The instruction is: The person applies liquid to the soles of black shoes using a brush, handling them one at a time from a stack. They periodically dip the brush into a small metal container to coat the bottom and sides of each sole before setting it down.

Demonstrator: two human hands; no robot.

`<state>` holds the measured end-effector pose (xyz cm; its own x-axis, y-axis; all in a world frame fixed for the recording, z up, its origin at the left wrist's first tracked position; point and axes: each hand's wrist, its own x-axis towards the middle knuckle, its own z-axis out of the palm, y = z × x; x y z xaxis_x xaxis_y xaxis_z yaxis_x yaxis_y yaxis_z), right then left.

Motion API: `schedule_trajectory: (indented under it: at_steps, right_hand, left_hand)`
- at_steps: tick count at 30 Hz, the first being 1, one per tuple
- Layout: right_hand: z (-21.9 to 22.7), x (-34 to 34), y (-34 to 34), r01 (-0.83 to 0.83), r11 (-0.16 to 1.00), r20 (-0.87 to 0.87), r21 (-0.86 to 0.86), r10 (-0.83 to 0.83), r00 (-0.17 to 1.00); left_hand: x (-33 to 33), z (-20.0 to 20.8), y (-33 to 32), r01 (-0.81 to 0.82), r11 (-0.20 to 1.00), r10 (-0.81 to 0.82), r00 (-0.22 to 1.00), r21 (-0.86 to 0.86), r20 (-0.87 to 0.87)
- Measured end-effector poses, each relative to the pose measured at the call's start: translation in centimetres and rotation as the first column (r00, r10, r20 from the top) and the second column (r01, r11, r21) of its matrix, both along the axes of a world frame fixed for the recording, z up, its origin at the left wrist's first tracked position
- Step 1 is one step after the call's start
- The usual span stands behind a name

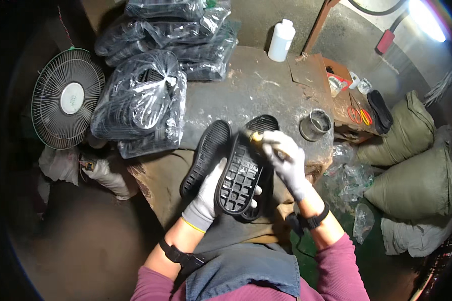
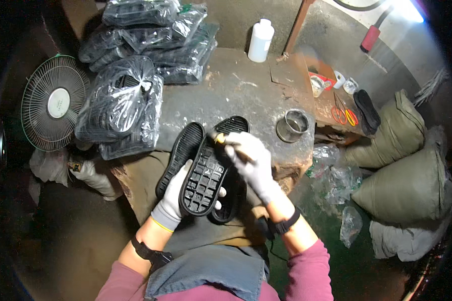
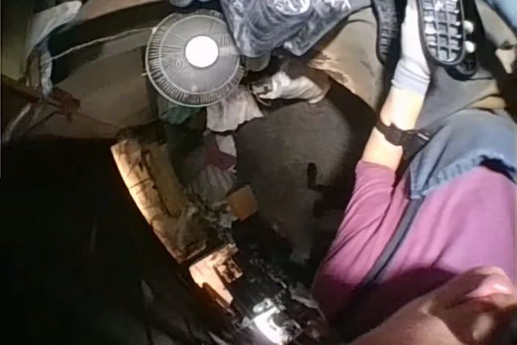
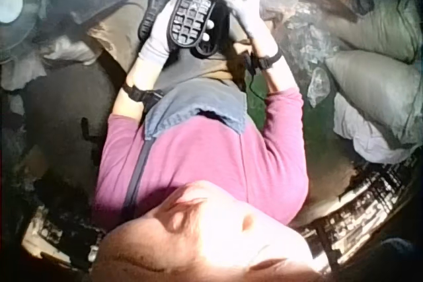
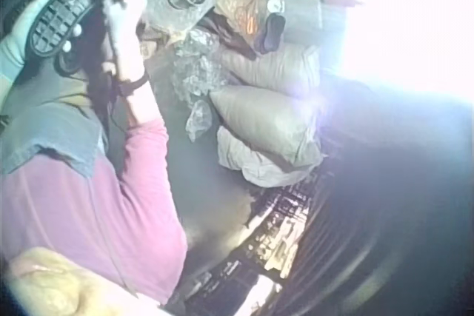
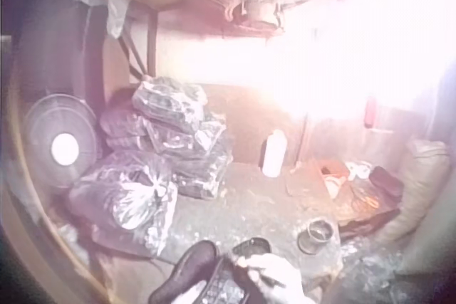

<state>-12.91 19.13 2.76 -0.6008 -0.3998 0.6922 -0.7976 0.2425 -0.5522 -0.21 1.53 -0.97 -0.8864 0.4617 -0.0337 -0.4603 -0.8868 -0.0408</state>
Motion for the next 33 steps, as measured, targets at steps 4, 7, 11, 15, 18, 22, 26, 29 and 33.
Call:
schedule_trajectory:
  at_steps: [4, 7, 11, 15, 18, 22, 26, 29, 33]
  right_hand:
    - [0.6, -2.4, 2.0, -0.072, 0.976, 0.051, -0.207, 0.084, 0.995]
    - [-0.4, -4.7, 2.6, 0.009, 0.952, 0.361, -0.307, 0.108, 0.926]
    - [0.1, -1.8, 0.0, -0.148, 0.964, 0.397, -0.22, 0.227, 0.889]
    - [0.9, 1.3, -0.3, -0.231, 0.97, 0.233, -0.072, 0.242, 0.942]
    - [1.0, 2.7, -0.1, -0.263, 0.964, 0.118, 0.041, 0.257, 0.959]
    - [2.2, 4.9, 0.0, -0.374, 0.922, 0.052, 0.1, 0.37, 0.927]
    - [2.9, 7.4, 0.2, -0.495, 0.851, 0.108, 0.177, 0.483, 0.869]
    - [2.7, 7.9, 1.3, -0.518, 0.837, 0.136, 0.174, 0.501, 0.855]
    - [1.8, 7.2, 2.9, -0.545, 0.833, 0.278, 0.095, 0.503, 0.818]
  left_hand:
    - [0.0, 0.3, 0.0, -0.037, 0.999, 0.038, 0.999, 0.026, -0.028]
    - [-0.4, 0.6, 0.4, -0.003, 1.0, 0.004, 0.999, 0.02, -0.053]
    - [-0.5, 0.9, 0.7, -0.028, 0.998, 0.031, 0.998, 0.061, -0.058]
    - [-0.7, 0.7, 0.8, -0.113, 0.993, 0.115, 0.99, 0.036, -0.082]
    - [-1.5, 1.4, 1.8, -0.213, 0.962, 0.221, 0.975, 0.172, -0.029]
    - [-1.1, -0.6, 0.0, -0.151, 0.982, 0.169, 0.97, 0.11, -0.173]
    - [-1.4, -2.0, -2.4, -0.241, 0.97, 0.237, 0.967, -0.038, -0.095]
    - [-1.3, -0.6, -3.6, -0.148, 0.986, 0.125, 0.959, -0.074, -0.255]
    - [0.0, 0.9, -4.8, -0.35, 0.899, 0.29, 0.926, -0.264, -0.241]
